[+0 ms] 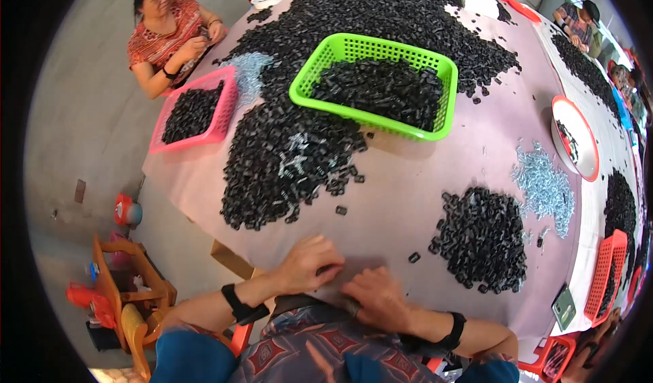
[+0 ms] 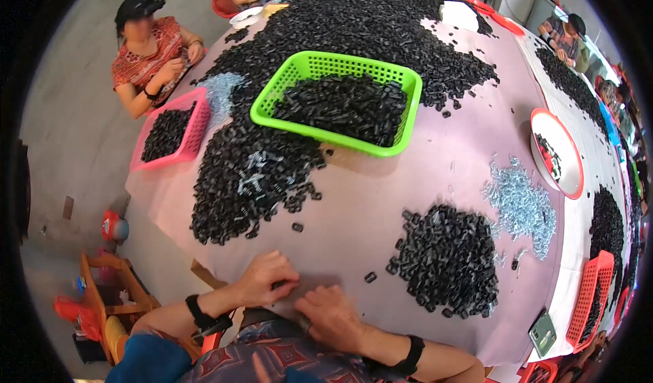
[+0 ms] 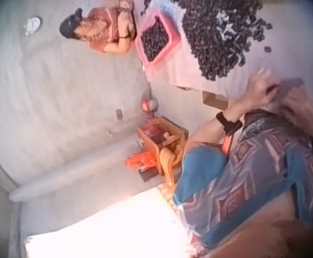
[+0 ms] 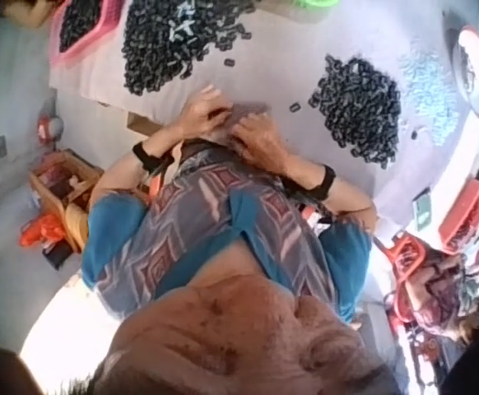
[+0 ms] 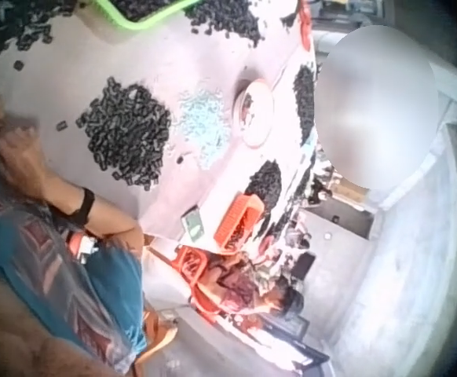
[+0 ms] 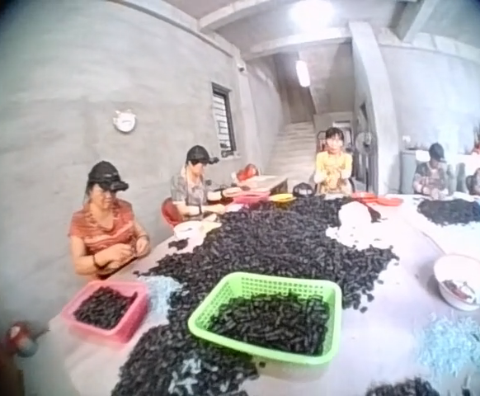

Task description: Sorting and assembling small black plastic shoe components at a workstation.

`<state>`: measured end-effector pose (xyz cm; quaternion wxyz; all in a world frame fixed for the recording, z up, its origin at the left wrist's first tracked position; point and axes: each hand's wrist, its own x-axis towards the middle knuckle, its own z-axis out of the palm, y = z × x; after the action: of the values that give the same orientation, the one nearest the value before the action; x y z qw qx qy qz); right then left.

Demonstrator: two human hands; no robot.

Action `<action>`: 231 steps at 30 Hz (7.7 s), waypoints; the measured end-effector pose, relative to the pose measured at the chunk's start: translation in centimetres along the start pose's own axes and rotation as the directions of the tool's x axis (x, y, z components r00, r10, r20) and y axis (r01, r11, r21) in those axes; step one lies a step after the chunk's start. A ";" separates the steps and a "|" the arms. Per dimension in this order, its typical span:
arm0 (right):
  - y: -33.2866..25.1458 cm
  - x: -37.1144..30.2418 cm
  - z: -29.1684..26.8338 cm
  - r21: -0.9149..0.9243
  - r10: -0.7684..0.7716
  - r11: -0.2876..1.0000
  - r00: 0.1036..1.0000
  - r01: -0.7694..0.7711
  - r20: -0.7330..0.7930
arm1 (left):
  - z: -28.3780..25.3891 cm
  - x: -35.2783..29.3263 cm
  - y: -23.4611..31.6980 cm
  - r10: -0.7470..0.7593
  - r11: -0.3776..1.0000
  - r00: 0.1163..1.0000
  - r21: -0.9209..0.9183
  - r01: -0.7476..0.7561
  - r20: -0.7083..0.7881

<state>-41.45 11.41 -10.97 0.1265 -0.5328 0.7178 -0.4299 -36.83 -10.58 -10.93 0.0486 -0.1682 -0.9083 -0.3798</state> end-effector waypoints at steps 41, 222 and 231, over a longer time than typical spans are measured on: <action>1.1 0.5 0.2 -0.042 -0.034 0.998 0.999 0.035 0.037 | 0.2 0.0 0.0 0.079 0.997 0.990 -0.005 -0.080 -0.114; 5.0 5.9 -5.4 0.573 0.462 0.773 0.860 -0.272 -0.216 | 1.7 9.0 0.0 -0.251 0.634 0.906 -0.765 -0.113 -0.342; 5.4 5.5 -5.1 0.561 0.436 0.805 0.834 -0.194 -0.337 | 2.3 9.1 0.7 -0.207 0.704 0.906 -0.699 -0.125 -0.370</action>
<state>-50.45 9.41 -10.52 0.1633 -0.2354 0.6693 -0.6856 -45.02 -6.05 -10.12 0.1666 -0.0666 -0.6627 -0.7271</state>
